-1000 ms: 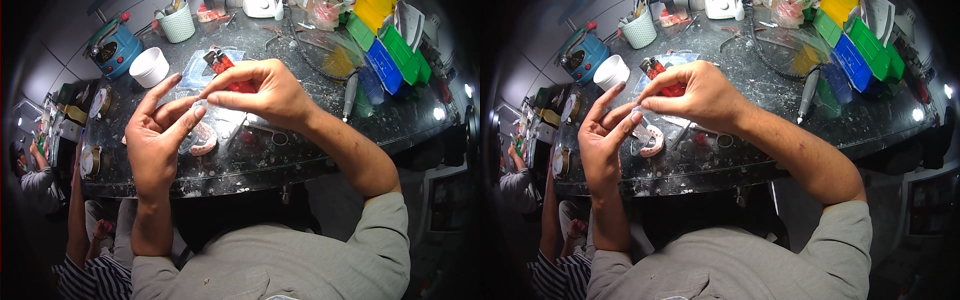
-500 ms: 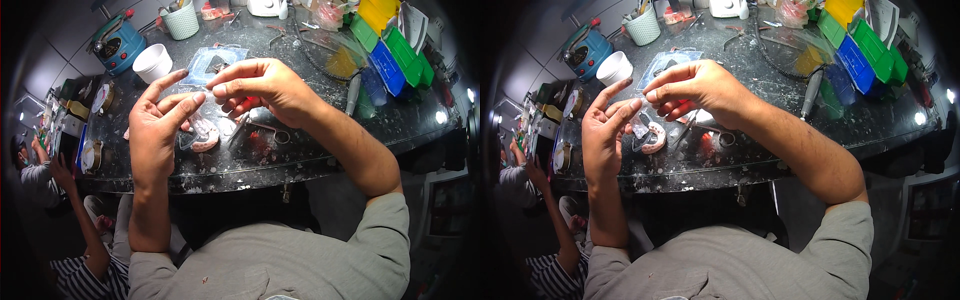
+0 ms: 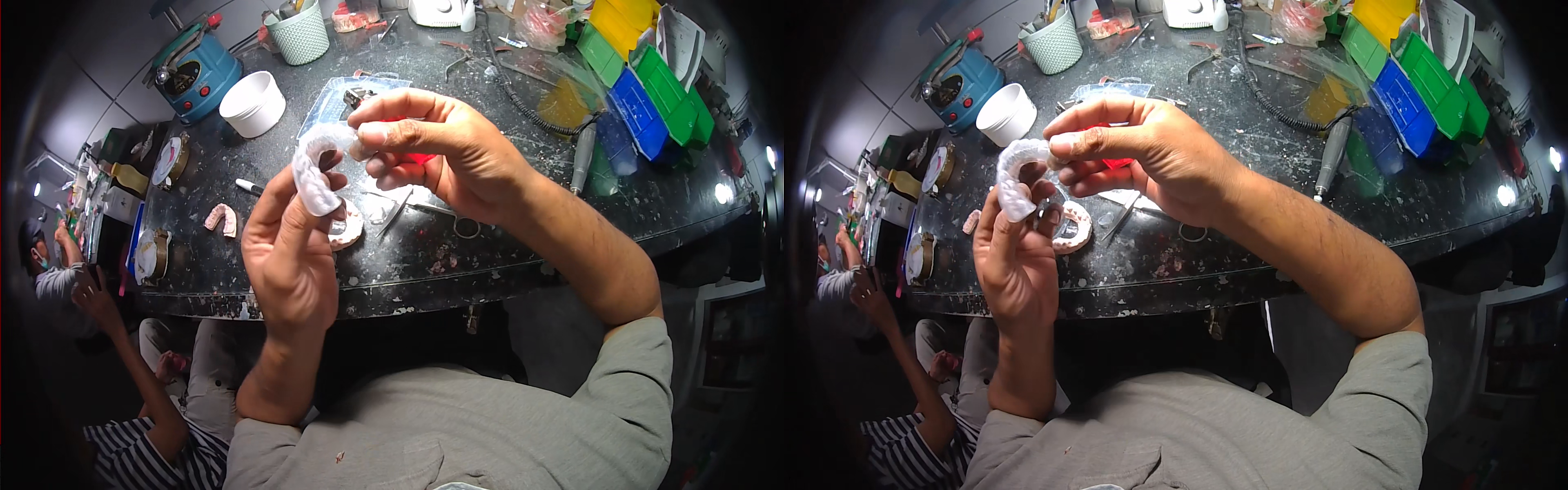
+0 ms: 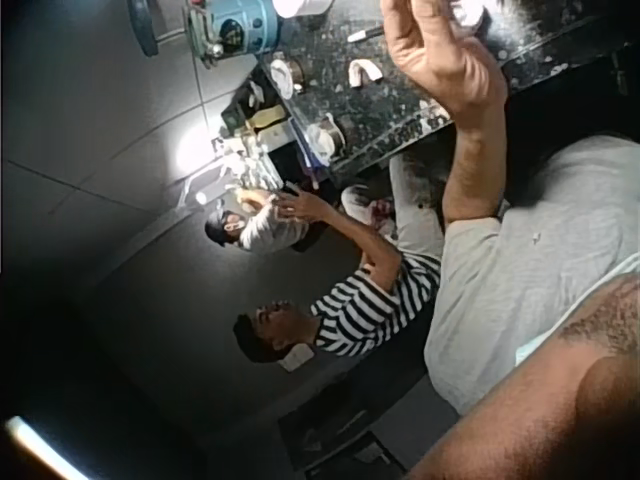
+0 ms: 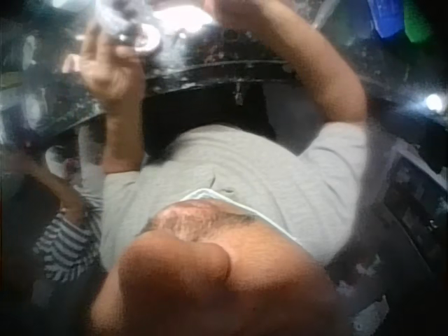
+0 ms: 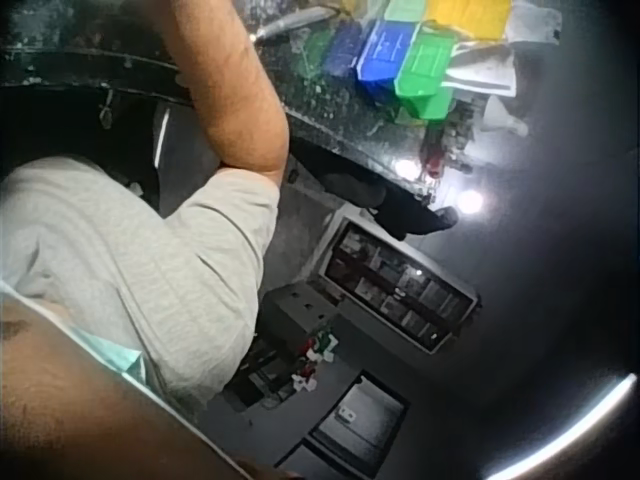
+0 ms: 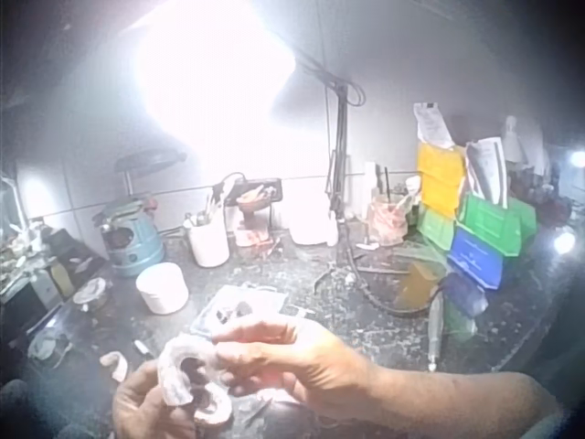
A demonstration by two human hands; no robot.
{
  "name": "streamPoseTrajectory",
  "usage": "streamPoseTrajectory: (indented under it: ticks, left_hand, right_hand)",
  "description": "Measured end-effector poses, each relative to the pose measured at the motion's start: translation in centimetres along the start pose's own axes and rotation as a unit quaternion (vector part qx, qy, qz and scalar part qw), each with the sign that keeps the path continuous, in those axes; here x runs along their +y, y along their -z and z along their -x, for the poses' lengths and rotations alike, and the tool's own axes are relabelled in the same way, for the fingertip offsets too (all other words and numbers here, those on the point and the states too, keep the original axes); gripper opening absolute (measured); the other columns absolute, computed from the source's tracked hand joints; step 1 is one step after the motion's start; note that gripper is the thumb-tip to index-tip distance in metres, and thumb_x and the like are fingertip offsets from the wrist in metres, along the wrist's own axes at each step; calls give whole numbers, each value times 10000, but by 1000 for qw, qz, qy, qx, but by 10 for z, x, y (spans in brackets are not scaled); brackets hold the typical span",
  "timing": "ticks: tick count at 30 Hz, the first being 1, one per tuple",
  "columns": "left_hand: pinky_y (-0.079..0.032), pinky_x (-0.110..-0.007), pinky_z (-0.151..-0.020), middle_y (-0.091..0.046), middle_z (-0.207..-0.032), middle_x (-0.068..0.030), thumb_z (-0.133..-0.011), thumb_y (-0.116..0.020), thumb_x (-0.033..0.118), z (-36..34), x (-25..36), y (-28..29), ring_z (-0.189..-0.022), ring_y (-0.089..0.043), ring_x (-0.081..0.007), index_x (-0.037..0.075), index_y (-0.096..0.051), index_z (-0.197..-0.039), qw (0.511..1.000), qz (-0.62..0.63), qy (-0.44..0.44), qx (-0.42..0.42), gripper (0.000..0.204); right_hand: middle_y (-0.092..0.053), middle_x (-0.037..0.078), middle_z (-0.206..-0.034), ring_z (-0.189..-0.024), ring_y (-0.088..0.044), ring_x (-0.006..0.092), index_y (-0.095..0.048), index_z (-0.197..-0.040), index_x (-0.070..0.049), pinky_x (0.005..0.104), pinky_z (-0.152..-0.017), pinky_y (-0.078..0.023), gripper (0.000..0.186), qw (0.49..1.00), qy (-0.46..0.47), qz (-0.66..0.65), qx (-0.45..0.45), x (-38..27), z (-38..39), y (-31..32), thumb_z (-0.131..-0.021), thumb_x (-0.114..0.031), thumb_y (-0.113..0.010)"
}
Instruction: The person holds a dental model and a clear plastic tray, fits the tray onto the model, heats a portion of the tray with a lighter, and trims the excess plastic from the tray using scissors.
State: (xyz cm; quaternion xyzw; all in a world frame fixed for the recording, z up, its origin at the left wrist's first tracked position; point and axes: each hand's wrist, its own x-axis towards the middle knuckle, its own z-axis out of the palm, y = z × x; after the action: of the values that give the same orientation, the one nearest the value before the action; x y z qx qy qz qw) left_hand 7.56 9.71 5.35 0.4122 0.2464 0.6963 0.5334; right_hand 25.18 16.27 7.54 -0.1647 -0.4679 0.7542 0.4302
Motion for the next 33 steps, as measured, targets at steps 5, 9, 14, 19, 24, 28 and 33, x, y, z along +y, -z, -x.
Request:
streamPoseTrajectory:
  ticks: [5, 9, 14, 19, 24, 28, 33]
  left_hand:
    - [-486, -248, -772, -672, -1020, -121, -883, -653, 69, -1, -7, -3, -859, -628, -121, -57, -605, -1150, 998, -41, -53, 15, 298]
    - [-453, -217, -719, -678, -944, -56, -863, -691, 80, -6, -11, -2, -791, -589, -65, -23, -639, -1106, 998, -49, -42, 9, 269]
    - [-444, -208, -717, -675, -925, -42, -856, -698, 71, -9, -11, -7, -776, -580, -60, -12, -653, -1057, 998, -32, -46, 17, 222]
    - [-462, -215, -768, -674, -940, -62, -887, -652, 60, -11, -15, -6, -841, -610, -81, -21, -644, -1052, 999, -12, -47, -2, 184]
    - [-475, -226, -800, -671, -969, -80, -906, -621, 54, -13, -15, -5, -885, -623, -101, -40, -628, -1075, 996, -47, -71, -35, 194]
    - [-479, -224, -791, -666, -981, -87, -913, -608, 52, -15, -10, 0, -896, -620, -101, -50, -621, -1086, 985, -119, -102, -67, 202]
    - [-464, -208, -749, -666, -961, -83, -914, -612, 66, -14, -9, -1, -844, -607, -85, -49, -630, -1078, 993, -97, -64, -35, 201]
  right_hand:
    - [-668, 87, -940, -818, -672, 142, -618, -1099, -17, 292, -759, -583, 273, 1000, 16, 11, 3, -2, 2, -2, -862, -133, -686]
    - [-670, 122, -962, -883, -681, 201, -628, -1065, 22, 361, -825, -588, 240, 999, 48, 22, -10, -1, 2, -5, -855, -83, -678]
    - [-668, 130, -967, -884, -685, 211, -629, -1044, 28, 356, -811, -599, 212, 996, 79, 29, -17, 0, 2, -7, -859, -65, -671]
    - [-670, 126, -944, -878, -688, 207, -631, -1035, 26, 343, -795, -604, 202, 993, 105, 45, -15, 2, 2, -6, -857, -59, -672]
    - [-679, 114, -914, -848, -688, 173, -640, -1014, 20, 290, -751, -601, 176, 959, 203, 198, -20, 5, 1, -6, -861, -62, -672]
    - [-684, 112, -900, -821, -687, 153, -641, -1018, 19, 260, -723, -594, 189, 950, 207, 233, -6, 6, 0, -7, -862, -79, -679]
    - [-691, 106, -888, -801, -690, 153, -664, -994, 8, 262, -714, -595, 184, 970, 158, 184, 28, 0, 3, -10, -849, -98, -703]
